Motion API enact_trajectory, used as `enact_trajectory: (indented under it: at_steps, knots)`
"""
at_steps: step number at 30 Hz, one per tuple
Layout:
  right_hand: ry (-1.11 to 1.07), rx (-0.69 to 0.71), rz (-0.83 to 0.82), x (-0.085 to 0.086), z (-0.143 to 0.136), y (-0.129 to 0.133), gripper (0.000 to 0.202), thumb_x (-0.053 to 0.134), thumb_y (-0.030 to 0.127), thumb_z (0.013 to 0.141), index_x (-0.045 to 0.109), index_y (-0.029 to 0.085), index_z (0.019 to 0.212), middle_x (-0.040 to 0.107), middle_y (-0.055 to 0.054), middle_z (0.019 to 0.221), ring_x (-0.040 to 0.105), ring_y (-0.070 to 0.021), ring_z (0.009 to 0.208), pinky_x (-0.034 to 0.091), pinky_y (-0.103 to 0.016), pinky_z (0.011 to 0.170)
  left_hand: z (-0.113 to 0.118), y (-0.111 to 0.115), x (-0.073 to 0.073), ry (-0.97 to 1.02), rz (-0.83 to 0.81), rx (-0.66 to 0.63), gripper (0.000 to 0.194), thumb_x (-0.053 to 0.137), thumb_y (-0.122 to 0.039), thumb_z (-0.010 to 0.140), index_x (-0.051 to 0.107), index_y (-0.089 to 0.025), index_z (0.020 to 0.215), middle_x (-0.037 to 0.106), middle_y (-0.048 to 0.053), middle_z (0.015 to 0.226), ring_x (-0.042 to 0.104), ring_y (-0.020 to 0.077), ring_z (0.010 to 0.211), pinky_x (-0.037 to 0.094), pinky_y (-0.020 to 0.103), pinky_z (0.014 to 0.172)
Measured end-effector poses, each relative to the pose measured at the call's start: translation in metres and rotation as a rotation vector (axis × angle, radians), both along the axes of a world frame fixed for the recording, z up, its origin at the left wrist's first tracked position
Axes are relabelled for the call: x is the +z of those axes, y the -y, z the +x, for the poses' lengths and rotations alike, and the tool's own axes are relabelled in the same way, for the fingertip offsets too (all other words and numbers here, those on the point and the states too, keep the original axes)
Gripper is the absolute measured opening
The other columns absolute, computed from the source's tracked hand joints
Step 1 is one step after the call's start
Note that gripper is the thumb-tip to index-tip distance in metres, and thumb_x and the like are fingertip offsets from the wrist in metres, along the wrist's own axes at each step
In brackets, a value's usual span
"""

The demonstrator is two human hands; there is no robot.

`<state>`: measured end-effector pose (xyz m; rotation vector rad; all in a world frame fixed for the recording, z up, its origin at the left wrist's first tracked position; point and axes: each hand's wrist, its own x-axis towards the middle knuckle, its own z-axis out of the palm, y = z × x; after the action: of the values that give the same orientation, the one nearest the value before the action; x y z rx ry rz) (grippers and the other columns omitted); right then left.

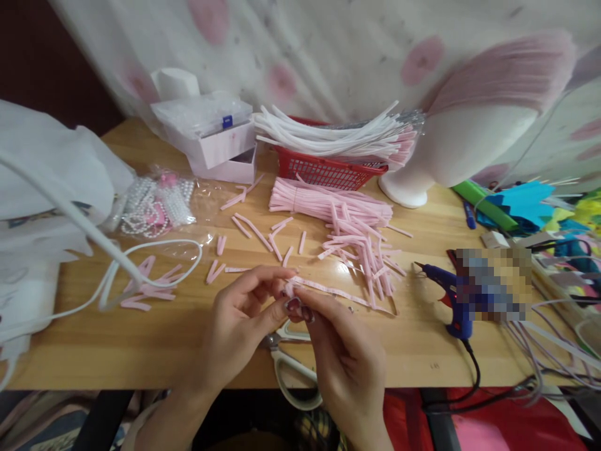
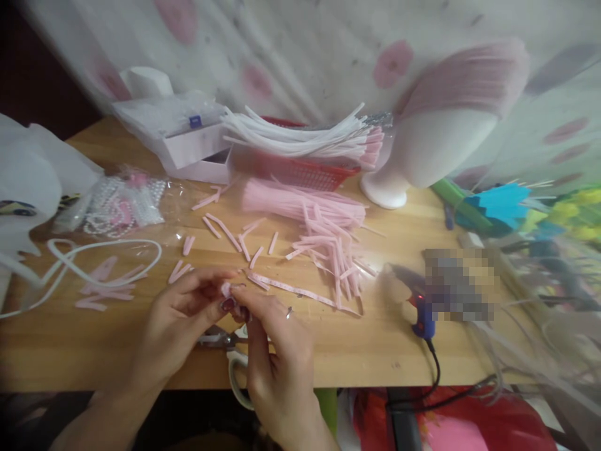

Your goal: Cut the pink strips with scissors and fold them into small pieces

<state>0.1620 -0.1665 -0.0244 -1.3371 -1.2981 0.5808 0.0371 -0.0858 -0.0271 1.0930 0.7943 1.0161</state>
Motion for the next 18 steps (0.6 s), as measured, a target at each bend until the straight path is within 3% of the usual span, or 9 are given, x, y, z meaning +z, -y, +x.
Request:
enact_trajectory:
  at_steps: [4, 8, 13, 18]
  knots:
    - [-0.18, 0.017, -0.096, 0.002, -0.001, 0.001, 0.032, 0.053, 0.011, 0.098, 0.062, 0.034, 0.118, 0.073, -0.001, 0.112, 0.072, -0.0142, 0.094, 0.059, -0.022, 0.078, -0.004, -0.001, -0.005, 0.043, 0.044, -0.048, 0.003, 0.082, -0.026, 0.076, 0.08, -0.024, 0.078, 0.065, 0.0, 0.076, 0.061, 0.0133, 0.072, 0.053, 0.023, 0.069]
    - [-0.241, 0.077, -0.126, 0.005, 0.0, -0.002, 0.028, 0.062, 0.014, 0.094, 0.063, 0.032, 0.115, 0.074, -0.001, 0.112, 0.072, -0.015, 0.1, 0.059, -0.022, 0.084, -0.005, -0.002, -0.011, 0.088, -0.044, -0.011, 0.006, 0.083, -0.03, 0.075, 0.08, -0.027, 0.078, 0.065, -0.001, 0.077, 0.063, 0.0138, 0.076, 0.054, 0.024, 0.073]
    - [-0.137, -0.006, -0.072, -0.003, -0.001, -0.008, 0.026, 0.058, 0.01, 0.095, 0.062, 0.031, 0.109, 0.073, 0.002, 0.1, 0.072, -0.0105, 0.088, 0.058, -0.019, 0.079, -0.006, -0.002, -0.011, 0.028, -0.009, -0.004, 0.005, 0.079, -0.028, 0.079, 0.078, -0.023, 0.08, 0.069, 0.002, 0.084, 0.066, 0.0168, 0.086, 0.057, 0.025, 0.079]
    - [0.042, 0.067, -0.12, 0.0, 0.006, -0.006, 0.021, 0.056, 0.012, 0.096, 0.058, 0.028, 0.109, 0.072, 0.002, 0.098, 0.071, -0.0119, 0.089, 0.057, -0.021, 0.081, -0.015, -0.004, 0.0, -0.089, 0.084, -0.066, 0.007, 0.077, -0.014, 0.077, 0.077, -0.021, 0.078, 0.071, 0.001, 0.081, 0.068, 0.0126, 0.077, 0.057, 0.016, 0.068]
